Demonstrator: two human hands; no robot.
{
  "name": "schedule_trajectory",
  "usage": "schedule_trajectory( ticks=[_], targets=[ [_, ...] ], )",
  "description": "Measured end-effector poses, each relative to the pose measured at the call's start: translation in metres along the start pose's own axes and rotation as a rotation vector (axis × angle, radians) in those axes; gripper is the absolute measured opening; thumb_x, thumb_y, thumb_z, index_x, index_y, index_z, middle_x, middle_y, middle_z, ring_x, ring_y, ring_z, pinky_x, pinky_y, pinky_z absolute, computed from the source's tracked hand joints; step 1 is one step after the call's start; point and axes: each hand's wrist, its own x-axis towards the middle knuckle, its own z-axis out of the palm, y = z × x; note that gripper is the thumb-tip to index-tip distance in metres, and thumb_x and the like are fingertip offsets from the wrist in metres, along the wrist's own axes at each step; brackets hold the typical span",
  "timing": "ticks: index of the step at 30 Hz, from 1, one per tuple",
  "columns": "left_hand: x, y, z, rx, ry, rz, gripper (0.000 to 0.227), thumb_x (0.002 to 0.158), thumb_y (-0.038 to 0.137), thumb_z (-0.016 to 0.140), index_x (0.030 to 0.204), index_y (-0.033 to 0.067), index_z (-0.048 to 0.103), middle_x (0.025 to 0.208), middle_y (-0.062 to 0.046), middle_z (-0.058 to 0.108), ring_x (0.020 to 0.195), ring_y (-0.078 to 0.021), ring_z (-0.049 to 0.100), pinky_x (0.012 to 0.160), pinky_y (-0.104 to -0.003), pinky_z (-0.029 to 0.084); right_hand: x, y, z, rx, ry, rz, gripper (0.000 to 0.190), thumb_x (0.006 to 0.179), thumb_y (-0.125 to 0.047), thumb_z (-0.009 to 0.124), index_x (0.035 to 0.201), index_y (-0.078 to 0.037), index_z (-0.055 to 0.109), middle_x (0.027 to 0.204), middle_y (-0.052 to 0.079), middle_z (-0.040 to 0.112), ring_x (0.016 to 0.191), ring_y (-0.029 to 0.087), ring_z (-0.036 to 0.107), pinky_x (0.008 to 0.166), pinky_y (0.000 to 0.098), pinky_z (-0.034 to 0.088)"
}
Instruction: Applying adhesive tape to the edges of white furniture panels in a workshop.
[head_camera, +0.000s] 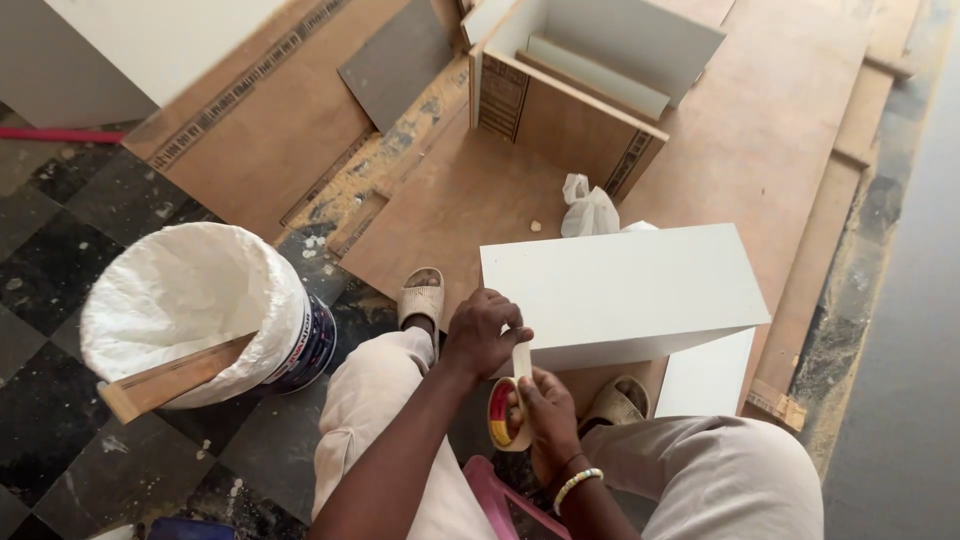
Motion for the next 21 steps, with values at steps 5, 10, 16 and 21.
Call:
schedule_trajectory(
  ticks=[5,10,16,21],
  targets=[
    [-0.011,-0.015,0.014,-0.004,-0.042,-0.085,0.020,0.078,0.021,0.085,0.075,0.0065,0.071,0.082,-0.006,0.072,0.105,-0.0280,0.065,0.089,-0.043,0.053,0.012,0.016,0.000,0.030,-0.005,0.094,0.024,0.104,-0.020,0.054,0.116,-0.001,0.062,0.074,0.003,0.062,0.053,0.008,0.052,0.048,0.0250,0.046],
    [-0.020,-0.023,0.022,0.090,0.066,0.091,0.019,0.077,0.016,0.084,0.079,0.0039,0.069,0.094,-0.008,0.072,0.114,-0.0329,0.063,0.095,-0.043,0.051,0.021,0.019,0.006,0.035,0.057,0.172,0.017,0.103,-0.020,0.059,0.107,-0.005,0.063,0.073,0.002,0.061,0.053,0.008,0.051,0.049,0.0256,0.046],
    [-0.017,-0.024,0.023,0.116,0.118,0.001,0.025,0.069,0.025,0.089,0.075,0.0088,0.070,0.125,-0.020,0.060,0.121,-0.0348,0.053,0.100,-0.048,0.045,0.041,0.024,0.009,0.009,0.068,0.143,0.017,0.102,-0.019,0.060,0.104,-0.004,0.067,0.071,0.002,0.063,0.051,0.008,0.051,0.050,0.0250,0.045],
    [-0.008,-0.023,0.006,0.344,0.238,-0.254,0.051,0.073,0.038,0.088,0.097,0.0001,0.065,0.121,-0.020,0.058,0.121,-0.0375,0.050,0.105,-0.053,0.040,0.049,0.018,0.019,-0.035,0.130,0.139,0.021,0.101,-0.021,0.063,0.099,-0.001,0.067,0.067,0.005,0.063,0.048,0.013,0.049,0.045,0.0294,0.040]
  ],
)
